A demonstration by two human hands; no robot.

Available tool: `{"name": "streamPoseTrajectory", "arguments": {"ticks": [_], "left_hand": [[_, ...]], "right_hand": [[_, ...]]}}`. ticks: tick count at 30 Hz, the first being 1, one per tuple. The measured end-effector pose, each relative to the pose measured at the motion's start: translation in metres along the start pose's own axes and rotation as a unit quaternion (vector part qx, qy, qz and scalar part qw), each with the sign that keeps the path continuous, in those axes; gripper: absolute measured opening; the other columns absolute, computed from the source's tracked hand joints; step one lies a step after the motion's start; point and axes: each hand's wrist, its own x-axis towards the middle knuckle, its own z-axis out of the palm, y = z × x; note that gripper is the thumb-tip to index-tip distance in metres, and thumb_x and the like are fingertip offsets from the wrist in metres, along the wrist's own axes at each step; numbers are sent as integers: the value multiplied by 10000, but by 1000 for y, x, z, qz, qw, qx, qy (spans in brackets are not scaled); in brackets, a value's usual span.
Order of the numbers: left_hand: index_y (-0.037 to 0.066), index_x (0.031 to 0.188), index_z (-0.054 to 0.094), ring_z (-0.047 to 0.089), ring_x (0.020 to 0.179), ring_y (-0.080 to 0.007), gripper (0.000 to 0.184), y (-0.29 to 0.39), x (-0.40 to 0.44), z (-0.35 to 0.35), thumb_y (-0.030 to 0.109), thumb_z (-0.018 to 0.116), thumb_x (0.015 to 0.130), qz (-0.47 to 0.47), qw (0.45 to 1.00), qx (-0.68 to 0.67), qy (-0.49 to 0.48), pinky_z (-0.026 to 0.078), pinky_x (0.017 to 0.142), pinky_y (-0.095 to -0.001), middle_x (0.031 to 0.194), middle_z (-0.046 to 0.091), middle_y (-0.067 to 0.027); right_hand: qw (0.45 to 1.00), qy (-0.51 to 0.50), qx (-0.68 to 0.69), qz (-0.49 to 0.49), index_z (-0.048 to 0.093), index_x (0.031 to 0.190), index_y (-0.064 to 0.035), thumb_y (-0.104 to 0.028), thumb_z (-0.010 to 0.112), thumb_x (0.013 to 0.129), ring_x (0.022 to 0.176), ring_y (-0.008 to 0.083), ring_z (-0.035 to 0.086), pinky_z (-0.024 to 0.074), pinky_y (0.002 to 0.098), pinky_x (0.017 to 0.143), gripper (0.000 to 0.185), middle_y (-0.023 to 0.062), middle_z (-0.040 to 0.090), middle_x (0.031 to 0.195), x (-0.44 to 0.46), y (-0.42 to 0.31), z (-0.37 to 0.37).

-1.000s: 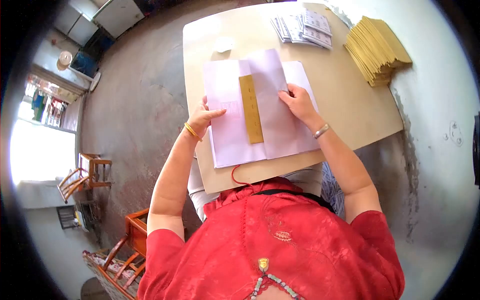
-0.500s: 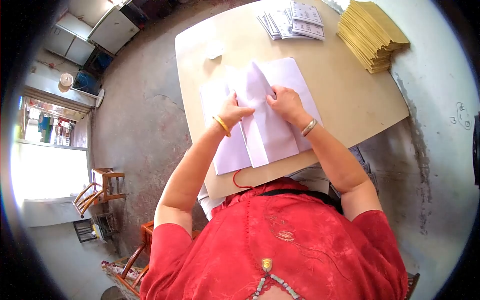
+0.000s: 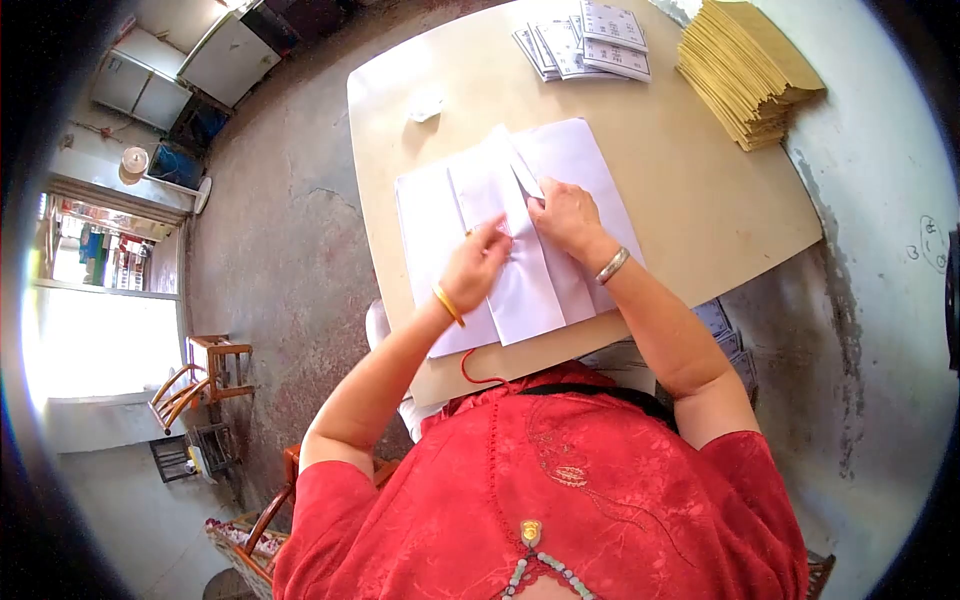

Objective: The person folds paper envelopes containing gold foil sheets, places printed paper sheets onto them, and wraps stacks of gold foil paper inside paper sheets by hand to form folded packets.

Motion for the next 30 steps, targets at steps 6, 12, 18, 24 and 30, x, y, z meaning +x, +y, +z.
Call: {"name": "streamPoseTrajectory", "arguments": {"ticks": [6,12,18,24,30], "left_hand": [[55,1345,508,330,1379,-406,556,9,-53,31,85,658,811,204,914,344,-67,289,1140,-464,1483,370,-208],[172,1512,322,86,1489,-356,644,17,-64,38,420,498,944,127,858,484,-114,50,1184,-552,1609,173,-118],[188,1530,291,47,1499,-341,823,10,-66,41,650,478,875,137,864,475,-92,-6,1181,-560,1622,129,-120],[123,1539,240,57,1503,-312,922,1,-43,19,722,424,863,94,875,466,-91,-2,1174,-576,1623,115,-128],[116,1547,205,88,1504,-239,911,-26,62,-50,734,344,892,-28,854,520,3,1,1168,-587,1630,119,-71]], "right_hand": [[1000,9,-2,-14,622,877,-39,-257,583,847,805,406,664,531,490,748,224,228,672,819,-1,-3,-2],[1000,3,2,-18,614,868,-23,-281,584,849,791,412,660,527,485,722,261,240,664,803,0,-1,-2],[1000,-18,-11,-10,587,895,-9,-389,696,814,791,406,666,526,479,707,404,234,670,802,-4,-12,-10],[999,-9,-31,-19,575,925,-7,-353,778,760,802,396,671,530,473,710,433,223,679,813,-3,-12,-6],[999,-9,-38,-26,571,899,-20,-347,782,754,805,393,670,531,470,706,416,222,679,818,-2,-10,-7]]}}
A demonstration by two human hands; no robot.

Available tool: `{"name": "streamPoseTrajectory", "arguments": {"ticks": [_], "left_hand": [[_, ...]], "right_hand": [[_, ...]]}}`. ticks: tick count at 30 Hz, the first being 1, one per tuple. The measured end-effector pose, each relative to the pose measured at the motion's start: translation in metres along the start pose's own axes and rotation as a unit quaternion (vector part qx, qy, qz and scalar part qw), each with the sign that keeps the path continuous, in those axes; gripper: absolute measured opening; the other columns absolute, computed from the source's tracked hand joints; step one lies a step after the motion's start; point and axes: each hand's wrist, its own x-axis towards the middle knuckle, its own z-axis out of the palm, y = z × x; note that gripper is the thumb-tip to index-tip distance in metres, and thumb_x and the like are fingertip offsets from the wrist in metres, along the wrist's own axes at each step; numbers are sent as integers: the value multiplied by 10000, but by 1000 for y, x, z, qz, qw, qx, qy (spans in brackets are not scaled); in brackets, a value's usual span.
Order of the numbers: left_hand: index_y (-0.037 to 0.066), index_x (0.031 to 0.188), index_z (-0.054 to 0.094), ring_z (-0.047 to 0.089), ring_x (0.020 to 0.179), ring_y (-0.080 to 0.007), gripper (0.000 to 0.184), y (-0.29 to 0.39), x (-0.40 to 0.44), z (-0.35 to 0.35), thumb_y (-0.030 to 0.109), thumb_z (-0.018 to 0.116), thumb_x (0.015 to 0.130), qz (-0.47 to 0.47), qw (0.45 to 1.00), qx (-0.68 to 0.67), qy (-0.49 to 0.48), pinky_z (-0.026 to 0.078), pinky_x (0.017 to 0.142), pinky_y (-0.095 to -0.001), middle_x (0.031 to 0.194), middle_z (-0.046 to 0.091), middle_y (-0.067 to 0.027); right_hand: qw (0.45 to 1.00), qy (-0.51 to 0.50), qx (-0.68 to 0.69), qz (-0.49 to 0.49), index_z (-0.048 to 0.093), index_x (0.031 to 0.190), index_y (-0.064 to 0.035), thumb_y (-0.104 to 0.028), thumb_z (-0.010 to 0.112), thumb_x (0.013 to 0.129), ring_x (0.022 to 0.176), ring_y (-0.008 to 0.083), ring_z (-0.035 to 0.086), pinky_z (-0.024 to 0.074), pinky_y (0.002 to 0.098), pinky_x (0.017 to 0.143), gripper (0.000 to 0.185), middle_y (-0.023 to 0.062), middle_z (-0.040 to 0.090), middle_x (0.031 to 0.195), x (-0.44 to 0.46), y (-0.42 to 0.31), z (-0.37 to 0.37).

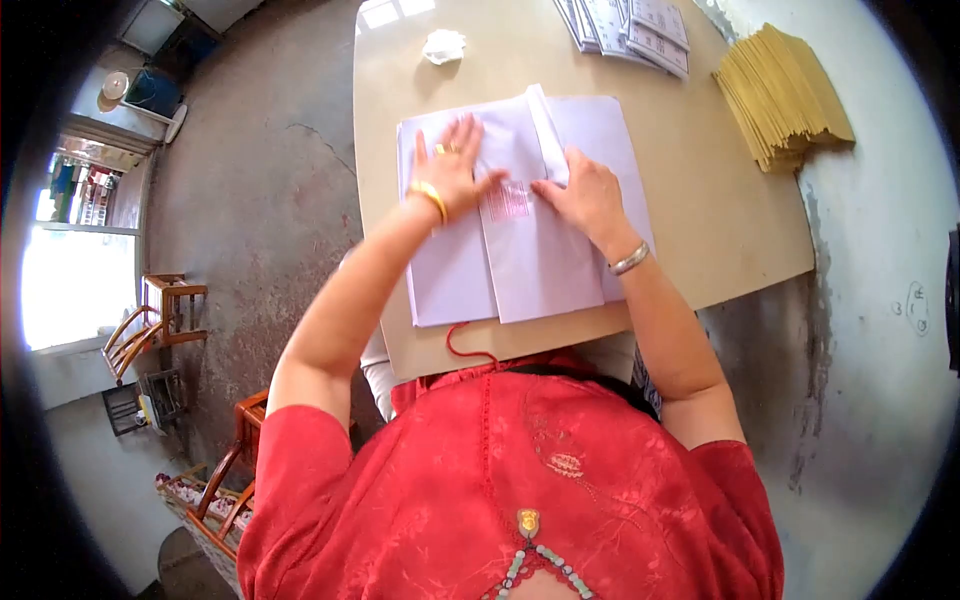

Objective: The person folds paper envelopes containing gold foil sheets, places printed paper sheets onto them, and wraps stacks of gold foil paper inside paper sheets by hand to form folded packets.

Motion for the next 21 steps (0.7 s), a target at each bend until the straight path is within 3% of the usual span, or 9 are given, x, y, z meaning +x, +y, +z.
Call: {"name": "streamPoseTrajectory", "arguments": {"ticks": [7,11,13,18,21], "left_hand": [[195,1559,182,85,1503,-256,879,2,4,-1,754,298,891,-8,999,46,19,-29,1152,-617,1632,102,-77],[229,1547,240,83,1500,-312,849,27,-68,21,747,324,879,93,991,74,61,-66,1124,-654,1628,101,-117],[227,1534,283,71,1502,-319,830,43,-112,24,741,323,883,167,983,12,69,-88,1120,-650,1624,111,-132],[205,1521,318,61,1508,-280,710,64,-175,14,631,314,953,279,958,-40,-58,-135,1111,-641,1620,154,-101],[181,1513,334,46,1510,-266,627,56,-171,-4,520,371,987,264,934,-173,-166,-175,1097,-633,1620,165,-85]], "right_hand": [[1000,14,0,-10,568,860,-32,-358,793,741,804,390,670,530,462,698,413,224,676,813,-1,2,1],[1000,7,11,-3,570,868,-32,-365,795,741,829,390,670,527,471,710,422,229,676,824,-1,2,1],[1000,10,9,-3,571,876,-32,-362,796,742,835,390,671,527,471,713,421,231,676,832,0,2,1],[1000,14,16,-11,581,905,-22,-373,795,743,847,390,668,521,465,723,443,226,676,851,-3,1,0],[1000,8,26,2,602,916,-2,-388,796,743,853,388,660,511,454,728,465,229,668,861,-4,2,-1]]}}
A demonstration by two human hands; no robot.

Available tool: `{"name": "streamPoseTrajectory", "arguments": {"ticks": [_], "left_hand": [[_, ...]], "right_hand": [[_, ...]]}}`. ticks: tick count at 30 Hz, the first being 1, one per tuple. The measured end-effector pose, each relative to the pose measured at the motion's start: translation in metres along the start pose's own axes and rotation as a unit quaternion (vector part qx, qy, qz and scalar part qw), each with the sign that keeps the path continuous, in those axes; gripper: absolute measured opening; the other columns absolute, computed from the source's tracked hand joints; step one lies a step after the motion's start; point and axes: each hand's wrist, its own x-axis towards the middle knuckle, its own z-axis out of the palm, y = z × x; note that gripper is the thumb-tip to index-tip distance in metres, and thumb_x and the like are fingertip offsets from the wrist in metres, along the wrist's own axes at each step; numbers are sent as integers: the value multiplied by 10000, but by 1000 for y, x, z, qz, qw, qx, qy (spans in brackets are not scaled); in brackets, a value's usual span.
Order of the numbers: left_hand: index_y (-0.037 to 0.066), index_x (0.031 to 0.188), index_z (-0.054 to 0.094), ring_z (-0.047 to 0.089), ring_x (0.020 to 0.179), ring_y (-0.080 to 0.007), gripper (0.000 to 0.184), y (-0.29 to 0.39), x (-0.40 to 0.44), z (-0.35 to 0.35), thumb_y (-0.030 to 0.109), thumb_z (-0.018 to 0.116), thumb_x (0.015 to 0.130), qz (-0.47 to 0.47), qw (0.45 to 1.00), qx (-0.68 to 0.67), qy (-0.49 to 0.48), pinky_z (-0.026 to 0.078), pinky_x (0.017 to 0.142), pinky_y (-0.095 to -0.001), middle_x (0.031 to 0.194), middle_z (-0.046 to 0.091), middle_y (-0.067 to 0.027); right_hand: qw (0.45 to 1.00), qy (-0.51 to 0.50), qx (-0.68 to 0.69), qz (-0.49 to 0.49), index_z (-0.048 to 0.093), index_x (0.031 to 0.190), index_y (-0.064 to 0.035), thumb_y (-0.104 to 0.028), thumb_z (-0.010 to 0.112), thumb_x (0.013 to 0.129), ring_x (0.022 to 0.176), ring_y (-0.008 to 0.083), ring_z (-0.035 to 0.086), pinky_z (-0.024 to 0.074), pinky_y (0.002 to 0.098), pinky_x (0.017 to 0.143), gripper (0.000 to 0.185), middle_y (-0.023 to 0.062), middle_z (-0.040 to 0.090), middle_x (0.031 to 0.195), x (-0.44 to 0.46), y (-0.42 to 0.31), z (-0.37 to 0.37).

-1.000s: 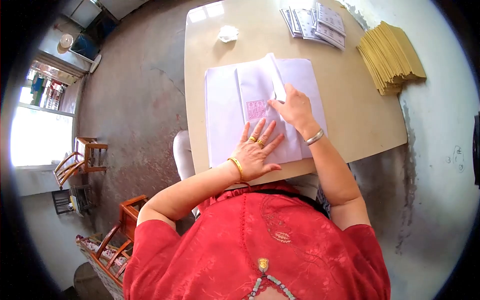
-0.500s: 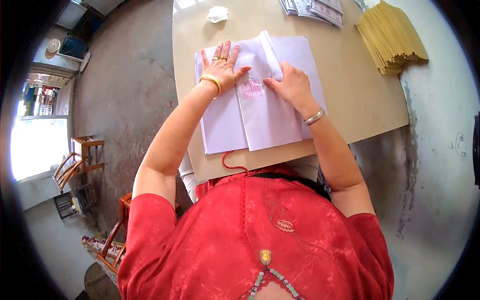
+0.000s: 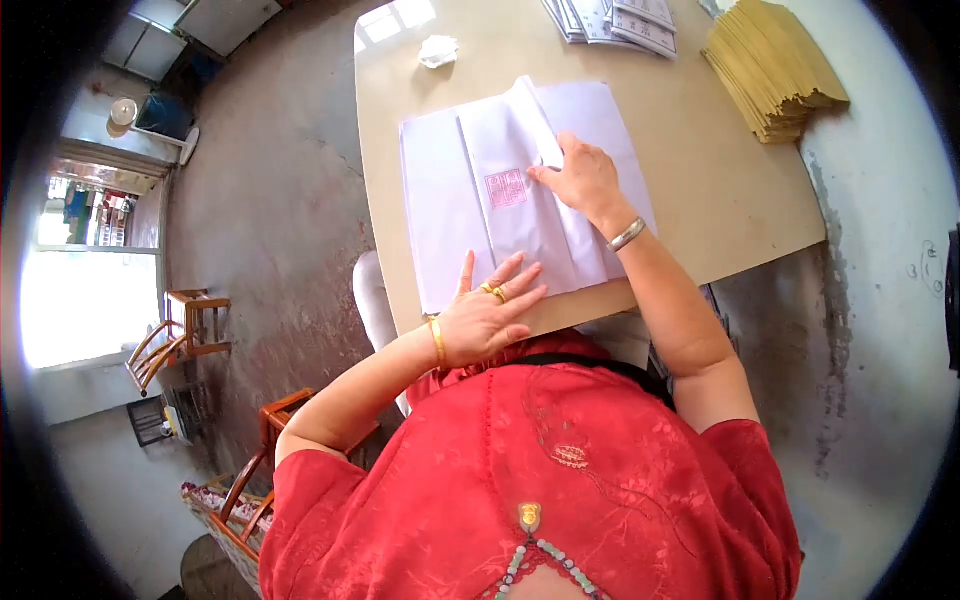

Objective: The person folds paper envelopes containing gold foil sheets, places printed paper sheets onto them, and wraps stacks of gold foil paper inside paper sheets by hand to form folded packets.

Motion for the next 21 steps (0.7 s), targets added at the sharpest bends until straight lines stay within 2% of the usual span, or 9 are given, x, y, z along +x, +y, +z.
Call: {"name": "streamPoseTrajectory", "arguments": {"ticks": [1,4,6,7,9,12,14,15,21], "left_hand": [[149,1500,353,153,1494,-267,602,2,0,-12,307,555,955,-16,999,-17,28,-35,1150,-610,1605,215,-108],[109,1478,378,328,1419,-258,662,-25,17,-24,118,660,879,-18,939,-219,266,196,1160,-528,1548,336,-121],[72,1463,379,439,1319,-242,705,-47,36,-27,13,685,831,-135,868,-292,379,366,1084,-422,1462,444,-114],[-2,1418,394,497,1266,-245,715,-53,48,-30,96,760,812,-134,802,-371,449,446,1008,-407,1376,490,-178],[-40,1409,377,539,1215,-238,712,-61,63,-39,103,758,825,-109,727,-513,443,470,978,-385,1309,540,-189],[-68,1312,482,642,1034,-231,573,-46,68,-61,70,750,825,-133,649,-669,337,521,912,-366,1129,648,-156],[-51,1254,549,655,993,-242,474,-45,72,-68,48,727,827,-132,616,-735,249,528,903,-375,1090,667,-138],[-37,1144,628,670,945,-242,362,-38,72,-73,29,737,804,-123,596,-758,235,550,861,-381,1067,676,-135],[-23,1090,657,672,929,-225,308,-19,66,-97,0,738,793,-132,639,-721,232,556,837,-376,1028,687,-118]], "right_hand": [[1000,-5,-3,7,606,909,-3,-392,797,740,844,384,661,512,450,723,465,228,666,862,1,1,-1],[998,-27,49,24,636,902,5,-346,803,743,814,334,682,532,419,717,420,203,686,853,5,3,-6],[981,-41,184,38,654,933,21,-300,808,751,803,278,691,544,382,717,400,177,701,863,6,5,-5],[955,-48,290,49,658,963,34,-278,812,756,804,245,689,546,359,719,405,163,706,879,4,7,-2],[889,-67,447,71,654,1056,65,-177,811,789,836,152,663,551,291,737,393,114,707,968,-3,4,-5],[836,-52,544,48,649,1061,51,-139,798,809,838,151,662,555,289,747,349,111,702,989,-17,-13,-18],[835,-50,546,44,643,1074,41,-131,791,820,871,134,650,552,276,768,341,95,698,995,-21,-18,-23],[842,-40,536,38,644,1073,39,-134,790,822,878,133,647,550,275,771,339,94,698,994,-22,-20,-25],[883,-18,468,-23,649,1089,11,-142,789,820,872,110,631,535,277,777,339,66,705,974,-33,-30,-46]]}}
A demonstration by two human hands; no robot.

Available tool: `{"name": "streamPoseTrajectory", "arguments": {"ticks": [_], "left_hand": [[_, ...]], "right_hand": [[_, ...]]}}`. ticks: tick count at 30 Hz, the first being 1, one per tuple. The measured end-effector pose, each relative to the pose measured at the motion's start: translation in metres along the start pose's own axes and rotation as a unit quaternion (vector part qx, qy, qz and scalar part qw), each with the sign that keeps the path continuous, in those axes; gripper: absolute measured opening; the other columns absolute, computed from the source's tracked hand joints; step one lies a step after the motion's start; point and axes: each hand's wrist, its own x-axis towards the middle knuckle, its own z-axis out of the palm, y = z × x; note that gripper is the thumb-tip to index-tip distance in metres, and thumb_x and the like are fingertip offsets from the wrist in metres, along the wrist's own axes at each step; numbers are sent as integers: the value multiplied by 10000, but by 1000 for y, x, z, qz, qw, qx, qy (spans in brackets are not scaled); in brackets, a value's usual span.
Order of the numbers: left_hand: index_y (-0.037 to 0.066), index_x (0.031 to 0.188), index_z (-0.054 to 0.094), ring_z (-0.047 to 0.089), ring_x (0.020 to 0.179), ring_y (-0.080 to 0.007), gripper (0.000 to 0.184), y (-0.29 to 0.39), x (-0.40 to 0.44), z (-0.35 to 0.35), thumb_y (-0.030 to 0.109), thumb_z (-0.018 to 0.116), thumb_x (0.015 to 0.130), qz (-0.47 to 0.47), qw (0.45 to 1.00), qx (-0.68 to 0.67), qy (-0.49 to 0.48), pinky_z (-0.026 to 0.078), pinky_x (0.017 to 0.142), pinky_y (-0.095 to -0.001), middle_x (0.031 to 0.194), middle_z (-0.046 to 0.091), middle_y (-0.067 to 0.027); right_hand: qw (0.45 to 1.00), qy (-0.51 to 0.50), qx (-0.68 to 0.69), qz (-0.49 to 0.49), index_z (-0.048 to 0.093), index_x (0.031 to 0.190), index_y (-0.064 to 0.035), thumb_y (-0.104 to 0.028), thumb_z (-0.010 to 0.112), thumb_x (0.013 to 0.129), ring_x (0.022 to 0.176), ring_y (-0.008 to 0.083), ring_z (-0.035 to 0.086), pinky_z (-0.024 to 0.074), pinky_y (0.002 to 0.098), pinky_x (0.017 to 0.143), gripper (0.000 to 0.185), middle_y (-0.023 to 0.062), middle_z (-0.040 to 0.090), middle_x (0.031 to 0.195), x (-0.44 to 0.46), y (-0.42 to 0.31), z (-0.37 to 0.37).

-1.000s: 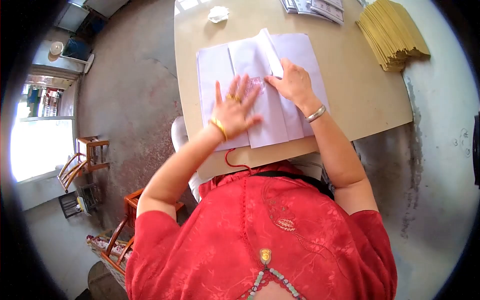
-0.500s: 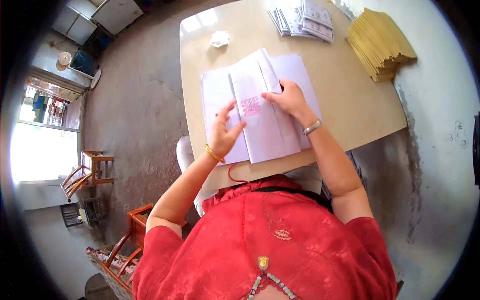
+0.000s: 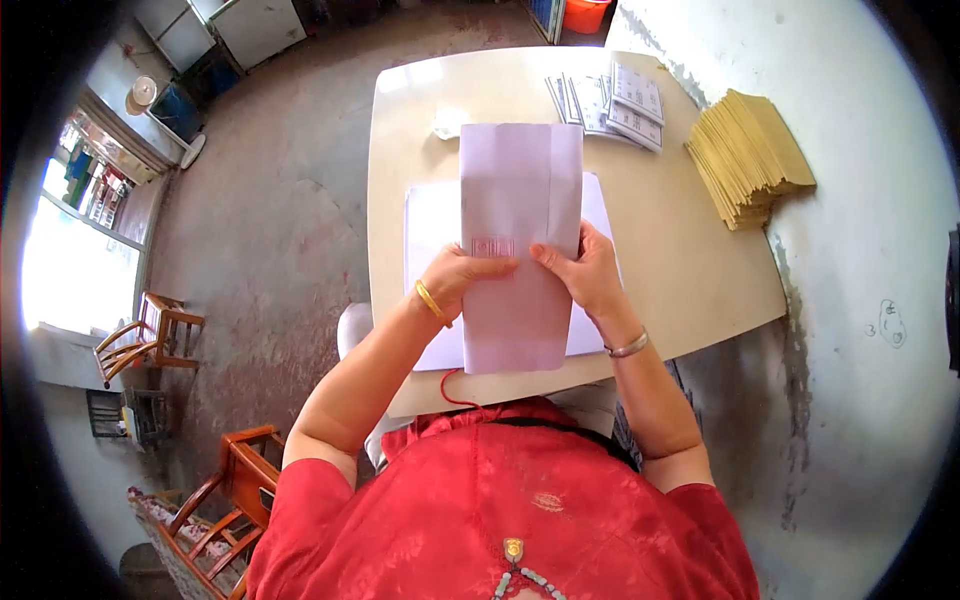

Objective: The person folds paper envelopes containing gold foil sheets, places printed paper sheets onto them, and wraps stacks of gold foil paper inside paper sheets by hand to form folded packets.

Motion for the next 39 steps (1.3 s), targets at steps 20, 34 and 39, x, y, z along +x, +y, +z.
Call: {"name": "streamPoseTrajectory", "arguments": {"ticks": [20,34,39], "left_hand": [[0,901,740,619,736,-63,115,33,-53,29,31,772,795,364,875,292,130,516,642,-241,816,711,-7],[41,879,737,692,845,-215,175,47,-63,12,70,730,706,541,682,473,135,452,919,-355,853,727,-77],[57,891,735,690,876,-195,173,46,-68,12,132,710,737,544,689,464,121,421,983,-382,891,734,-62]], "right_hand": [[788,158,-303,-512,558,1242,-19,-177,807,760,1136,259,574,458,389,925,564,119,594,1261,-14,-131,-11],[687,6,-510,-518,719,866,-175,-160,770,584,779,134,583,366,392,952,288,-62,609,810,-54,-176,1],[694,-31,-528,-489,716,823,-161,-155,711,594,828,131,615,363,389,923,229,-33,698,953,-63,-189,9]]}}
